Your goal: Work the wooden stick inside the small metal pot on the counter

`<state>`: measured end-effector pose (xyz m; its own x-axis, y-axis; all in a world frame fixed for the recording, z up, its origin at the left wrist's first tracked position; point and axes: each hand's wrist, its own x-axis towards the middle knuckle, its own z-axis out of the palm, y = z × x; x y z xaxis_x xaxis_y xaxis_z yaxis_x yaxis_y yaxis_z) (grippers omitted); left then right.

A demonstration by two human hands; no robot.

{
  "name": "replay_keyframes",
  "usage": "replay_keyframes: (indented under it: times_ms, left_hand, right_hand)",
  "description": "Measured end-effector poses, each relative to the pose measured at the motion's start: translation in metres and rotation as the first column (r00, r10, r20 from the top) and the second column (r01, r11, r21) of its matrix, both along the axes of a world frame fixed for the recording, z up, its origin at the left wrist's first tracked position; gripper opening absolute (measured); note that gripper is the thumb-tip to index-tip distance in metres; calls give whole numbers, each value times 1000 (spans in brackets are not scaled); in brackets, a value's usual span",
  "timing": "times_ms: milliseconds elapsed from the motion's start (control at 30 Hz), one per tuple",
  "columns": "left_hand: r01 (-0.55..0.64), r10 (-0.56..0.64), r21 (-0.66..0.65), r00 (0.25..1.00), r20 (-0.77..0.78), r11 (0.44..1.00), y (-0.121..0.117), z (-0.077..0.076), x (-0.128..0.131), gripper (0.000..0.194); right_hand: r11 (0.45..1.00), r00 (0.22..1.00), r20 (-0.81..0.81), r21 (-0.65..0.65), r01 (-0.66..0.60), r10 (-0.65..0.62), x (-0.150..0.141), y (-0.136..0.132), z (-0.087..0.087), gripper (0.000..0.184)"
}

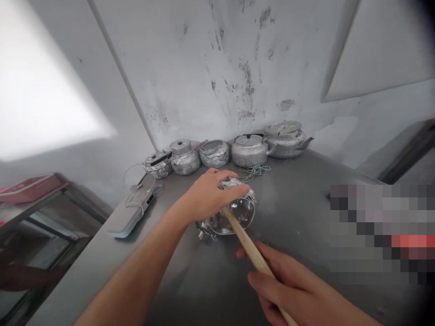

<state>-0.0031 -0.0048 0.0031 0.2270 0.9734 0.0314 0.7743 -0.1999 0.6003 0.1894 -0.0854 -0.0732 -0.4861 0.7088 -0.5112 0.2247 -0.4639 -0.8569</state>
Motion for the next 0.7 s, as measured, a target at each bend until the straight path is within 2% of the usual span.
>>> replay_keyframes:
  times_ms: [100, 200, 267, 433, 567, 700]
  left_hand:
    - [8, -8, 1, 1000, 12, 1000, 0, -1, -1, 62]
    - [11, -12, 16, 1000, 13, 1000, 0, -2, -1, 61]
    - [14, -14, 15, 1000, 5, 1000, 0, -1, -1, 62]
    - [8, -8, 16, 1000, -11, 1000, 0, 1, 0, 62]
    - [5, -5, 5, 1000, 0, 1000, 0, 1, 0, 62]
    - [1, -1, 7, 1000, -2, 1000, 0, 0, 0, 61]
  right_hand:
    - [997, 999, -32, 63, 35, -33, 0, 0, 1, 30]
    - [1000, 1000, -17, -21, -12, 12, 1, 3, 7, 31]
    - [998, 1000, -10, -65, 1, -2, 2, 5, 11, 31]
    - [996, 1000, 8, -81, 29, -29, -2, 4, 16, 31]
    - [996, 997, -4, -37, 80, -80, -5, -1, 15, 29]
    - [997, 998, 4, -43, 56, -56, -2, 0, 7, 32]
